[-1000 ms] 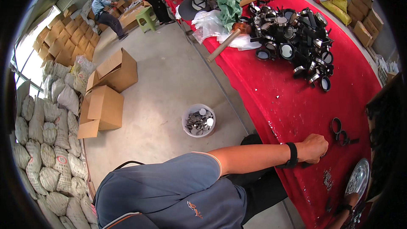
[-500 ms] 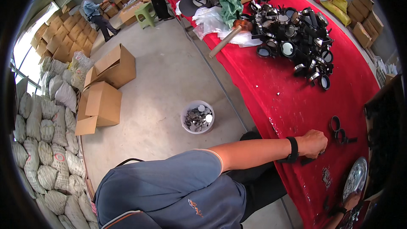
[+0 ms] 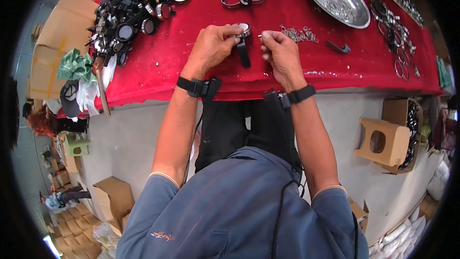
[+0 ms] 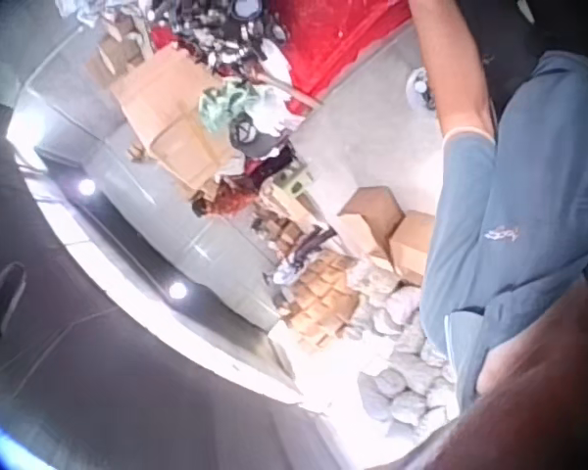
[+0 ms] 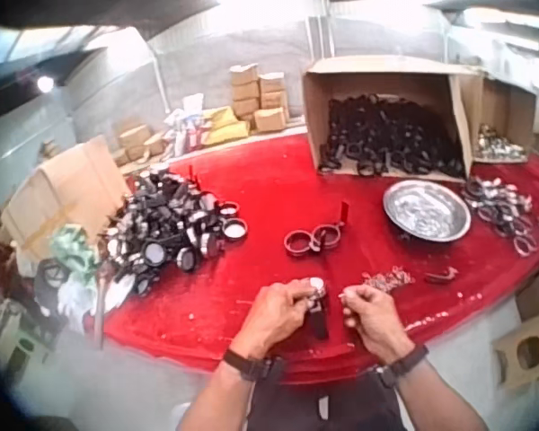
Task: Manually assembling small circular mirrors into plastic frames with attached chains.
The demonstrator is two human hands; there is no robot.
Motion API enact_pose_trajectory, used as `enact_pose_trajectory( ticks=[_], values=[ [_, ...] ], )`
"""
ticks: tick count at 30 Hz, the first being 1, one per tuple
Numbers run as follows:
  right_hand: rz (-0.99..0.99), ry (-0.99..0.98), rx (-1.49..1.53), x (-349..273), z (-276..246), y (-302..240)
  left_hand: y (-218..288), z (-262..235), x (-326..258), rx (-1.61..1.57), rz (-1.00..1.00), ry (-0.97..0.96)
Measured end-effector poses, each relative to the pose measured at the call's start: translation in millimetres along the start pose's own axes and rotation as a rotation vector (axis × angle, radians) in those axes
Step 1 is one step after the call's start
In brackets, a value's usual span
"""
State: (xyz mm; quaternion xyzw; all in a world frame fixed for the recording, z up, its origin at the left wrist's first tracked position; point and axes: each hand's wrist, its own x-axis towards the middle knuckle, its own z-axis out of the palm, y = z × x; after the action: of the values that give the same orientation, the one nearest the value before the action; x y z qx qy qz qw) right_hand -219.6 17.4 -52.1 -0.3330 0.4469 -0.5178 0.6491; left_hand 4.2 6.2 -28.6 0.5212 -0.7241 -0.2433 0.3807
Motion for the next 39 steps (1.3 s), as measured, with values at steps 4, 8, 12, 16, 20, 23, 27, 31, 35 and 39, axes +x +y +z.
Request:
enact_pose_trajectory(
  ticks=[4,8,12,16,20,23,27,31,35,39],
  values=[
    [0.073,0.024,0.12,2.4,1.0,5.9,24.6,2.4,4.1,0.074,-0.127,-0.093],
    [0.08,0.031,0.063,4.3,10.9,14.6,27.7,4.6,-1.7,0.108,-0.14,-0.087],
    [0.042,0.051,-0.016,9.0,24.7,17.9,24.9,5.7,0.0,0.162,-0.148,-0.046],
    [-0.014,0.084,-0.078,12.5,31.1,19.2,41.3,2.1,7.4,0.216,-0.23,-0.084],
    [-0.03,0.099,-0.162,11.3,33.5,19.4,28.7,4.1,6.3,0.234,-0.163,-0.055],
    [-0.023,0.11,-0.2,12.1,33.5,20.3,21.6,6.2,4.0,0.238,-0.07,-0.024],
    [-0.01,0.128,-0.18,13.2,34.0,25.7,30.3,7.9,2.1,0.237,-0.117,-0.034],
    [-0.024,0.13,-0.221,14.4,33.8,32.4,29.0,8.0,-0.2,0.252,-0.111,-0.014],
    [-0.19,0.254,-0.45,20.2,33.0,41.8,31.2,13.4,6.0,0.265,-0.075,-0.037],
    [-0.334,0.313,-0.564,15.4,41.7,39.6,29.7,14.3,7.6,0.296,-0.048,0.002]
  ],
)
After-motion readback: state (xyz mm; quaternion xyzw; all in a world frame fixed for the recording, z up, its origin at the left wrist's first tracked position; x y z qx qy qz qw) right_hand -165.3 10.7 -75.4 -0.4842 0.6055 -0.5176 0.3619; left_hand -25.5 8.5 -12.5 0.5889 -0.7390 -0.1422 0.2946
